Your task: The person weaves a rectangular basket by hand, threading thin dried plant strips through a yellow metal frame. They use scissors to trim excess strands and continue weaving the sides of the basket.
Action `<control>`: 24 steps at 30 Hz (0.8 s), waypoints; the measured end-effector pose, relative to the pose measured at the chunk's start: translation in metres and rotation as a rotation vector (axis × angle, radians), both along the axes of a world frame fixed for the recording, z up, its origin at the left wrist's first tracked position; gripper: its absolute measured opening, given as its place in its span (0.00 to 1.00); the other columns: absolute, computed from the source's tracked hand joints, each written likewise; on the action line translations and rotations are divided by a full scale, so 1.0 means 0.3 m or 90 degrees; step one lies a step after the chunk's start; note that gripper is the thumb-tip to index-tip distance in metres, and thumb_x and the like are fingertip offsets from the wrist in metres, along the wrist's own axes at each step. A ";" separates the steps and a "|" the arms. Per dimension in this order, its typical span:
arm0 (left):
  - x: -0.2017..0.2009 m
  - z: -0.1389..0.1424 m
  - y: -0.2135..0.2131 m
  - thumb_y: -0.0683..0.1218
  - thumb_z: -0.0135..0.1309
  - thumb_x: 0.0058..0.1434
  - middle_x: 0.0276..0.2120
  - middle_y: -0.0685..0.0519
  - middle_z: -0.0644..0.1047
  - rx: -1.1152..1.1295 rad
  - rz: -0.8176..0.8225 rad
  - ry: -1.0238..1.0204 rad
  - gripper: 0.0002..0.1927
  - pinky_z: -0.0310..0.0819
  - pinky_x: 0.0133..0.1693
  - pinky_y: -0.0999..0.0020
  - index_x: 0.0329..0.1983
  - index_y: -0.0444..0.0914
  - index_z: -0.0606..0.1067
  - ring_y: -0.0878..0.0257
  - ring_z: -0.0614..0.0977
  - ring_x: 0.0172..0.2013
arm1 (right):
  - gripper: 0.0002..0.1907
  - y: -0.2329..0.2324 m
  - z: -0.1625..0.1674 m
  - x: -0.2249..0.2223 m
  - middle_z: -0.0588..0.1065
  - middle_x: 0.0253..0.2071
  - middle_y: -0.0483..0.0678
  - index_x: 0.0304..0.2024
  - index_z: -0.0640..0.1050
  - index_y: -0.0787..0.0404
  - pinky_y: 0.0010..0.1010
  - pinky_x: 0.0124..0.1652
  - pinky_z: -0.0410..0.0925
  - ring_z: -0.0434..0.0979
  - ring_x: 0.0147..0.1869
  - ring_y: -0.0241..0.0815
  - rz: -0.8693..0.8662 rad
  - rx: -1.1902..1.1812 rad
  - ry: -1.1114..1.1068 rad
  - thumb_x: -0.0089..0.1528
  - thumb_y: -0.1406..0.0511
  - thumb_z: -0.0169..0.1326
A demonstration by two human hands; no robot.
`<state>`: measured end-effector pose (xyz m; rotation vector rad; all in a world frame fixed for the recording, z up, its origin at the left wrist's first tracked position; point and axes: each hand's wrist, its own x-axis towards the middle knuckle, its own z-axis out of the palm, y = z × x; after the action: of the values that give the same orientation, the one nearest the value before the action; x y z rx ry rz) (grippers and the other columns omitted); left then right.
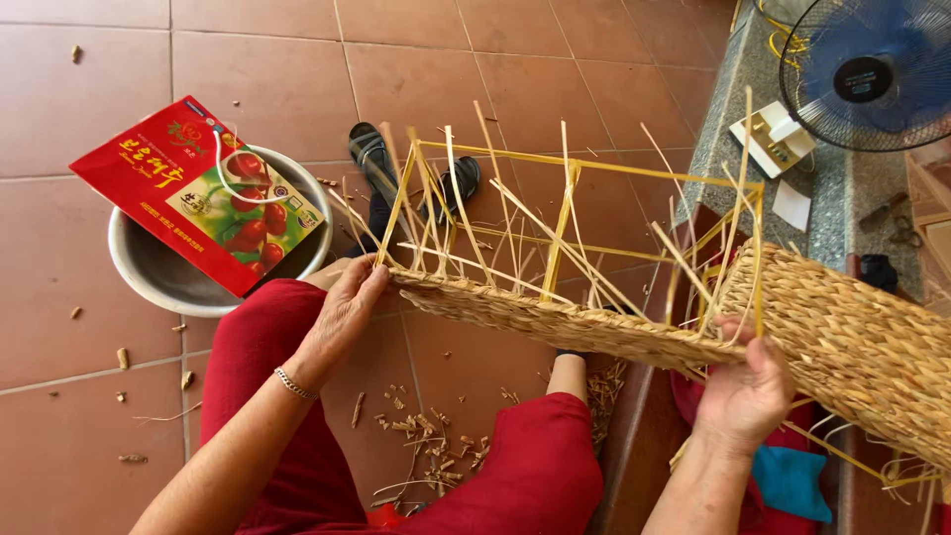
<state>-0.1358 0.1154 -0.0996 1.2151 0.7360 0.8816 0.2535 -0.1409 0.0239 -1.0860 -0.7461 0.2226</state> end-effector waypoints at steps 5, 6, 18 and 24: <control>-0.004 -0.045 0.021 0.51 0.48 0.73 0.44 0.55 0.78 0.064 0.069 0.101 0.18 0.72 0.51 0.73 0.57 0.34 0.72 0.70 0.77 0.46 | 0.07 -0.045 -0.272 0.007 0.81 0.42 0.53 0.34 0.81 0.60 0.47 0.64 0.66 0.79 0.52 0.48 -0.003 0.017 0.126 0.62 0.66 0.52; -0.002 -0.059 0.014 0.50 0.50 0.72 0.42 0.54 0.78 0.058 0.076 0.111 0.17 0.73 0.48 0.72 0.55 0.33 0.72 0.69 0.77 0.44 | 0.07 -0.051 -0.320 0.000 0.81 0.41 0.52 0.33 0.81 0.60 0.47 0.61 0.66 0.79 0.50 0.47 -0.007 0.020 0.175 0.61 0.66 0.52; -0.085 -0.243 -0.010 0.45 0.58 0.65 0.36 0.55 0.81 -0.041 0.070 0.153 0.10 0.75 0.40 0.77 0.45 0.34 0.77 0.72 0.79 0.36 | 0.14 -0.040 -0.648 -0.120 0.68 0.65 0.47 0.47 0.79 0.64 0.40 0.70 0.54 0.64 0.72 0.40 -0.149 -0.314 0.094 0.68 0.66 0.44; -0.111 -0.333 -0.042 0.50 0.58 0.66 0.32 0.50 0.81 -0.074 0.056 0.393 0.14 0.74 0.34 0.69 0.44 0.34 0.75 0.66 0.79 0.32 | 0.16 -0.117 -0.836 -0.181 0.67 0.65 0.47 0.53 0.79 0.66 0.35 0.65 0.62 0.69 0.67 0.41 -0.134 -0.413 0.130 0.70 0.64 0.46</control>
<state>-0.1691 0.1027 -0.1994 1.3681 1.3232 0.5157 0.1991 -0.1760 -0.2269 -1.7155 -0.3705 0.4036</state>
